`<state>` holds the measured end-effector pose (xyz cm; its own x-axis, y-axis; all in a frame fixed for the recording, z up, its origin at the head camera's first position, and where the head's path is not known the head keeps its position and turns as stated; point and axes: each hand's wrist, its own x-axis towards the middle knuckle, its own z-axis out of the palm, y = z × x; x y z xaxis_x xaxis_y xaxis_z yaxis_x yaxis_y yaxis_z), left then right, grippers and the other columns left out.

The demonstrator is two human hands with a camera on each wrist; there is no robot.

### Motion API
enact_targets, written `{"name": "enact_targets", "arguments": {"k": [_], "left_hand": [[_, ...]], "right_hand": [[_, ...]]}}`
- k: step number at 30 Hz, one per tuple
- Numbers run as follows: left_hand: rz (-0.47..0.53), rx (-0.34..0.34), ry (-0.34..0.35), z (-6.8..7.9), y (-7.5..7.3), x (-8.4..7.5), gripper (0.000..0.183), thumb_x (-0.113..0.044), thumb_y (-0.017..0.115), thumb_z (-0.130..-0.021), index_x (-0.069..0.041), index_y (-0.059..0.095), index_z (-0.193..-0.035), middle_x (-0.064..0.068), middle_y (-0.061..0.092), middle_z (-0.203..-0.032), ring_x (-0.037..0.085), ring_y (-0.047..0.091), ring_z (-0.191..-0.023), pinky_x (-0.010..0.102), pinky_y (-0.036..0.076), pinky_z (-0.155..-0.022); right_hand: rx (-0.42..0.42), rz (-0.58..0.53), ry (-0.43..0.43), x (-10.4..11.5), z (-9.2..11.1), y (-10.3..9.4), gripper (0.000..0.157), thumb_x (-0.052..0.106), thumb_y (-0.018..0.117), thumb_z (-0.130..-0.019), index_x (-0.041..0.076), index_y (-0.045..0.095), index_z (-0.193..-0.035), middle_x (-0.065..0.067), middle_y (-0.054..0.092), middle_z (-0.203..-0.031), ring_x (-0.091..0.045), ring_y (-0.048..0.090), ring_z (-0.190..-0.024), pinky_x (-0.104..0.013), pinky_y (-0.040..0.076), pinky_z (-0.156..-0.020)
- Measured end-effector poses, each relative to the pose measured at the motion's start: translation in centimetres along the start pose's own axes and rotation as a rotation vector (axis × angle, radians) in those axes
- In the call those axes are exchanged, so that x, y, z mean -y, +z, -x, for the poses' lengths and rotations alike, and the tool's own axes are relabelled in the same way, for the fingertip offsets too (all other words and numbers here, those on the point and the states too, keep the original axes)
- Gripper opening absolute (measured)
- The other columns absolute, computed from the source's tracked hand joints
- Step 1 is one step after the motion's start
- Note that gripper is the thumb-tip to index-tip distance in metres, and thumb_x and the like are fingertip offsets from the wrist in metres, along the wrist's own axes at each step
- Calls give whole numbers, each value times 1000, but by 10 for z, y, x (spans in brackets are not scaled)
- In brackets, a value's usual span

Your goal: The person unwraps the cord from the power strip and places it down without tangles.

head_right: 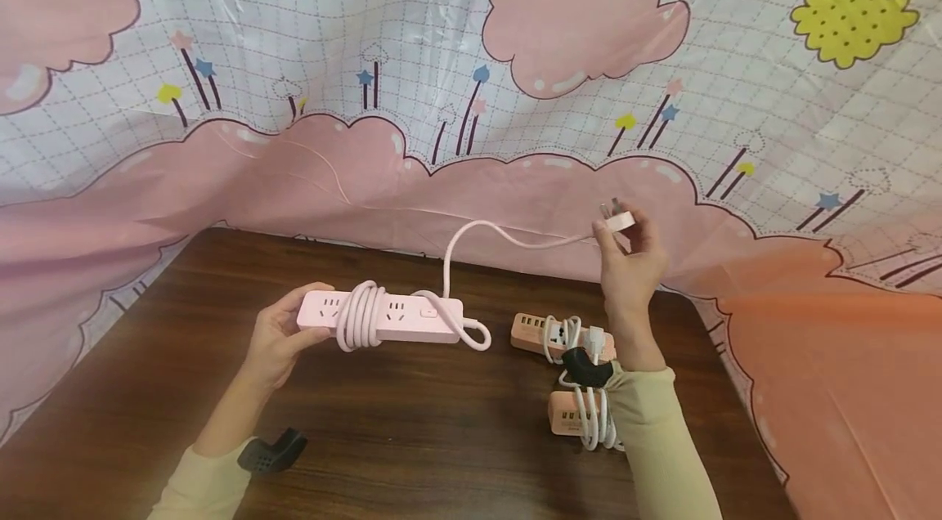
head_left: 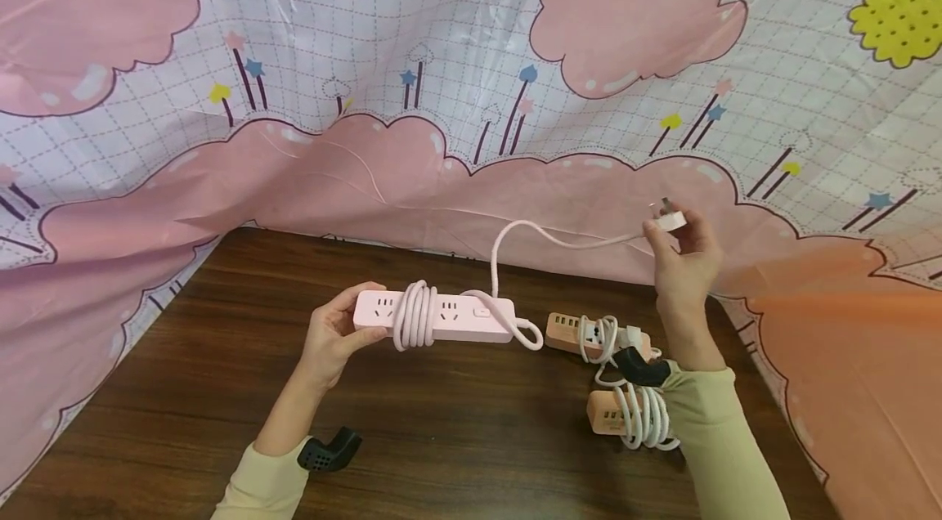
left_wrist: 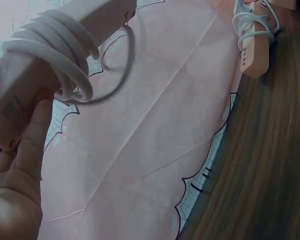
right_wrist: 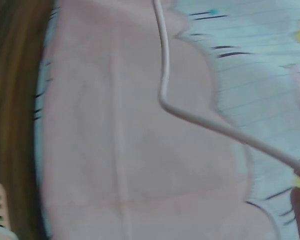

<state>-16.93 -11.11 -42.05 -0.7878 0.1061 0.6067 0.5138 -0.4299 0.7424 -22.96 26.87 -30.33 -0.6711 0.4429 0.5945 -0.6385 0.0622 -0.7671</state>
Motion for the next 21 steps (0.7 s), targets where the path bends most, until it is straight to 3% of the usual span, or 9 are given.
{"name": "enact_targets", "arguments": {"k": [4, 8, 14, 21], "left_hand": [[-24, 23, -16, 1, -2, 5, 44, 8, 72, -75, 2, 59, -117, 2, 65, -102, 11, 59, -88, 21, 52, -70], [-68, 12, -27, 2, -5, 12, 46, 14, 69, -73, 13, 53, -116, 2, 65, -101, 11, 59, -87, 21, 52, -69], [-83, -22, -28, 4, -11, 17, 48, 19, 67, -72, 20, 48, -116, 3, 66, -103, 11, 59, -88, 21, 52, -71], [-96, -88, -14, 3, -15, 18, 48, 21, 66, -71, 22, 46, -115, 3, 66, -103, 11, 60, -89, 21, 51, -73]], "right_hand": [[-78, -202, -81, 24, -7, -11, 29, -18, 66, -75, -7, 64, -102, -15, 66, -93, -21, 61, -86, -22, 51, -76], [-98, -271, -131, 48, -7, -24, 32, -19, 67, -73, -13, 61, -104, -18, 65, -92, -22, 62, -83, -23, 52, -73], [-166, -474, -95, 77, 0, -42, 41, -24, 67, -69, -22, 52, -108, -26, 60, -90, -30, 62, -78, -30, 55, -69], [-237, -540, -71, 99, 8, -66, 38, -27, 59, -74, -23, 51, -110, -28, 56, -91, -34, 62, -79, -38, 55, -73]]}}
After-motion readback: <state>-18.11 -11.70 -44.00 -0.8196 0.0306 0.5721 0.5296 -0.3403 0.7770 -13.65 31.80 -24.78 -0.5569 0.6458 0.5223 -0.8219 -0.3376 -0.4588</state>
